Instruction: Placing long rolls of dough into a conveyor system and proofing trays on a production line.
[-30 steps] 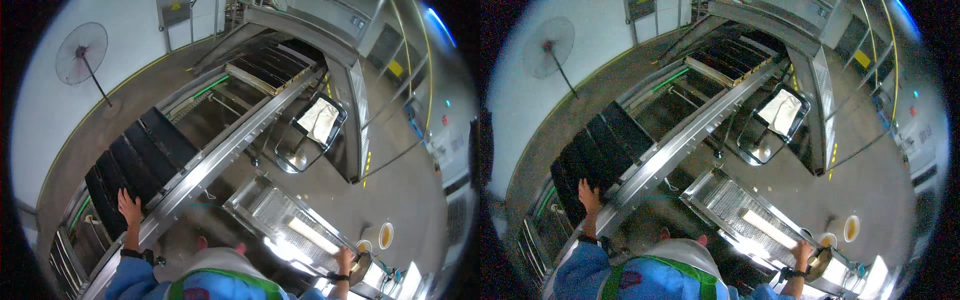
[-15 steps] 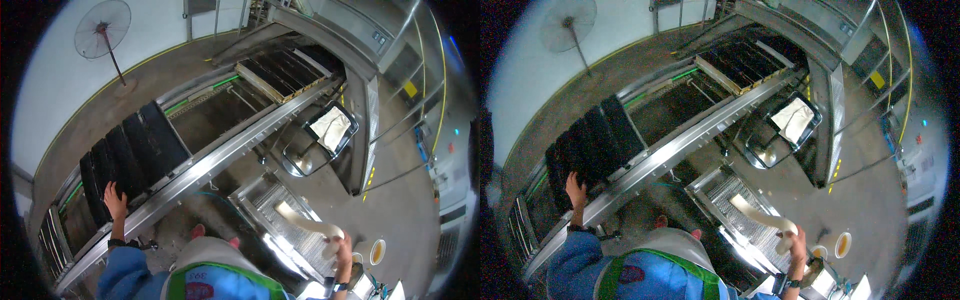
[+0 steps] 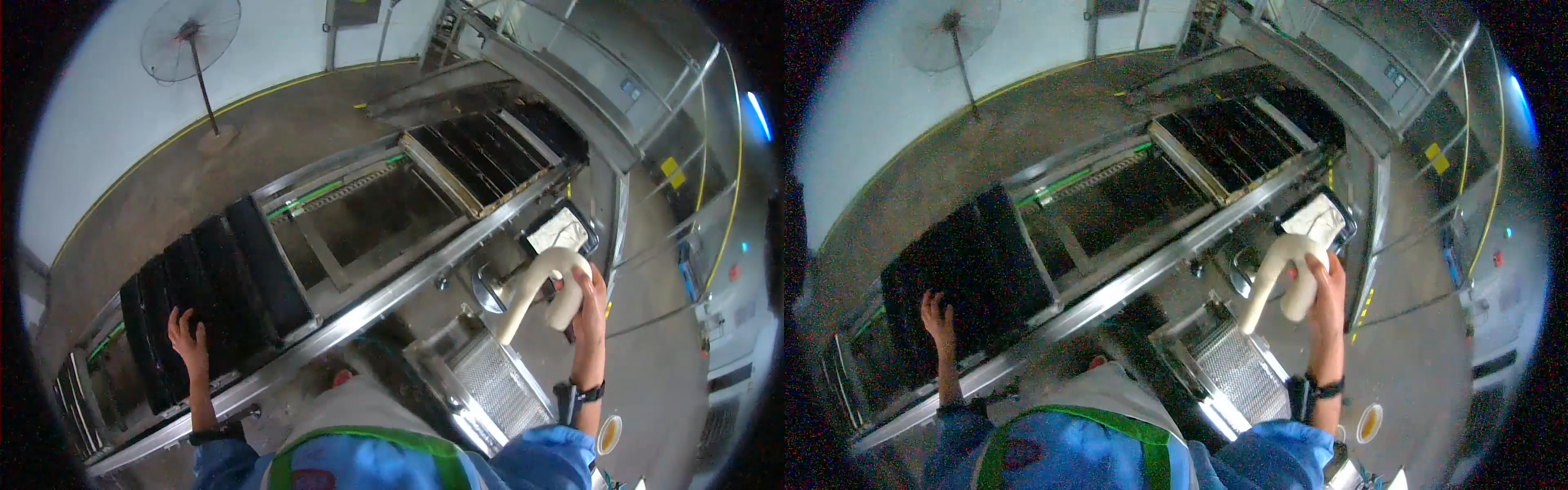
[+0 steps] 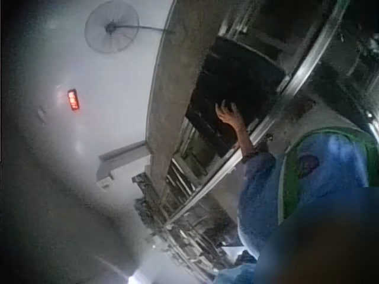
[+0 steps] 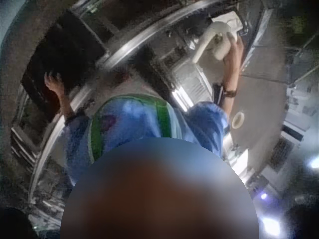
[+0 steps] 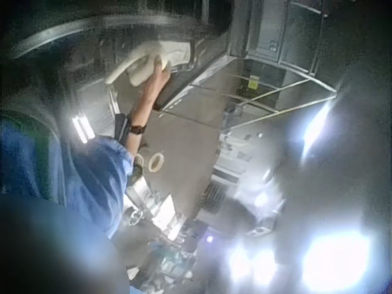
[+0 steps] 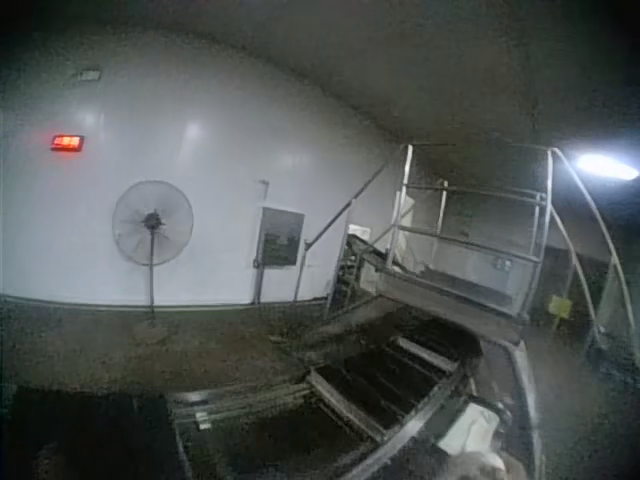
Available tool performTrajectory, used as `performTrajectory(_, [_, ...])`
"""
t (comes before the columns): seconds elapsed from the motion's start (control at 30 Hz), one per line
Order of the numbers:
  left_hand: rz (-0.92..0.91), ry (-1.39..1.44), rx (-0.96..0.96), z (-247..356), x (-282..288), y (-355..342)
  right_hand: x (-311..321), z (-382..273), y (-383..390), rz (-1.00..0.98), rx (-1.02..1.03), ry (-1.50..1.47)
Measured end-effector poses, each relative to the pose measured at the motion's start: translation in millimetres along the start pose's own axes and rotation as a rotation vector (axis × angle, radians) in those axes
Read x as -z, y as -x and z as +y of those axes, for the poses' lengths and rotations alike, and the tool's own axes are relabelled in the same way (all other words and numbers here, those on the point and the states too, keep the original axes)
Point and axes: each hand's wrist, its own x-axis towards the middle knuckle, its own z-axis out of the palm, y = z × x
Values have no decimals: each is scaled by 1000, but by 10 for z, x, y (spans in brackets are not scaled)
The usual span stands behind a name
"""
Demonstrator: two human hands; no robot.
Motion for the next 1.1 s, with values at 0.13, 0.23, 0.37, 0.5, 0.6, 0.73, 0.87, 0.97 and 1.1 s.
performTrajectory(0.13, [-79,77,31,275,134,-55,-520,-120,-518,-4,206,-47])
performTrajectory(0.23, [-140,132,143,178,239,19,-822,-153,-858,-98,320,8])
performTrajectory(0.37, [-163,274,241,118,247,133,-1138,249,-1558,-161,258,374])
performTrajectory(0.5, [-213,184,106,213,146,129,-1369,963,-1904,29,614,906])
performTrajectory(0.6, [-304,256,149,556,165,27,-1268,1265,-1724,-33,559,896])
performTrajectory(0.73, [-410,332,15,850,-153,-167,-407,1892,-1069,-31,233,1159])
performTrajectory(0.87, [-533,431,-232,1339,-463,-308,867,2575,282,4,-386,1491])
performTrajectory(0.97, [-556,423,-393,1621,-683,-366,1983,3162,1689,83,-661,1638])
performTrajectory(1.1, [-566,494,-474,2016,-1010,-251,2178,3386,2642,27,-551,1625])
